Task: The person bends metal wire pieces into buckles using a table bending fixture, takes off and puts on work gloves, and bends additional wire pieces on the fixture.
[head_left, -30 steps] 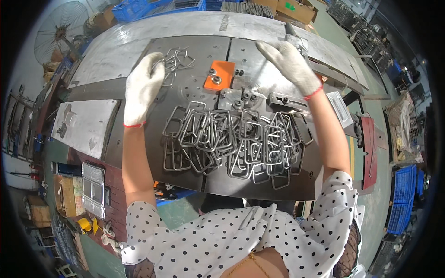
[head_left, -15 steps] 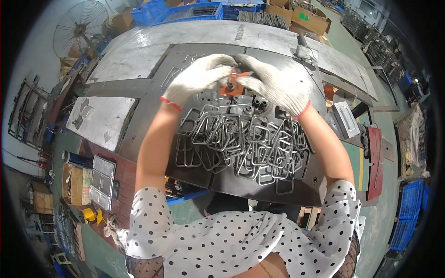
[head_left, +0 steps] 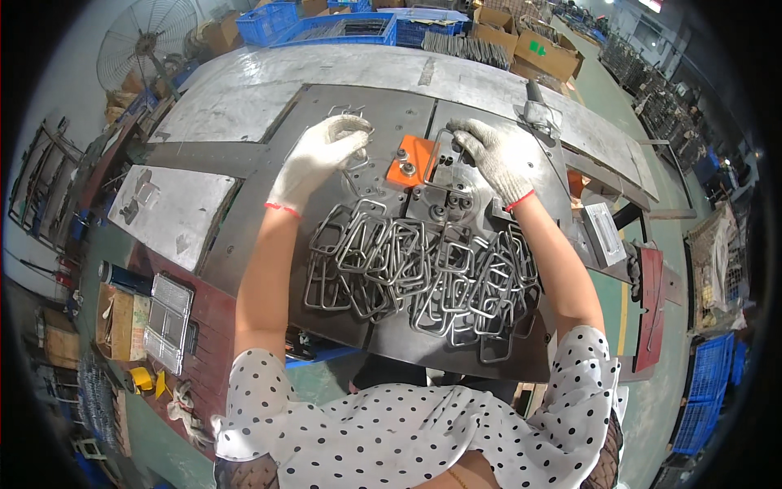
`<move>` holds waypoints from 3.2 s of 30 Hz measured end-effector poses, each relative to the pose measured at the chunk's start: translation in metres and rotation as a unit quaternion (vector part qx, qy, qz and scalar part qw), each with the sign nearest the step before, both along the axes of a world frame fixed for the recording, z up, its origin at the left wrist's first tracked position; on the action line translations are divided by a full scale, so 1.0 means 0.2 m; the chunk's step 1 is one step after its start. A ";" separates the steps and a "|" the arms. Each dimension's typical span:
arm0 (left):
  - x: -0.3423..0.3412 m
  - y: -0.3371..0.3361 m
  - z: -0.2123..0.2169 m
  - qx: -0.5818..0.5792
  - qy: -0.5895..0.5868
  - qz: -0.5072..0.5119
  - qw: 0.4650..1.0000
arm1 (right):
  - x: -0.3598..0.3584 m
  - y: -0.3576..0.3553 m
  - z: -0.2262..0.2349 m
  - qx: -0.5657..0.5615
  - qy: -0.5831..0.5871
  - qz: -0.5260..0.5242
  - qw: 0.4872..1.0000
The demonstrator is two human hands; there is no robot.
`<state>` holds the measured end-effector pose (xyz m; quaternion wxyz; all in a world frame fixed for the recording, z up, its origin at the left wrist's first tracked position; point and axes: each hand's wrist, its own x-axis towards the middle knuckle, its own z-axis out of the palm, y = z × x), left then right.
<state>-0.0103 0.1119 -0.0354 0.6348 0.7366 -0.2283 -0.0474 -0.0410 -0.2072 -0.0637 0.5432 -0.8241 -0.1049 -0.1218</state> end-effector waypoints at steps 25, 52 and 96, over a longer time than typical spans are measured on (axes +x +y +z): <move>-0.03 -0.60 0.05 0.062 0.033 -0.093 0.993 | 0.06 -0.26 -0.35 -0.561 -0.099 -0.025 0.822; 0.04 -0.61 -0.17 0.124 0.025 -0.137 0.982 | 0.02 -0.23 -0.30 -0.526 -0.066 -0.012 0.848; -0.10 -0.58 -0.02 0.168 -0.053 -0.117 0.977 | 0.02 -0.22 -0.27 -0.528 0.009 0.001 0.849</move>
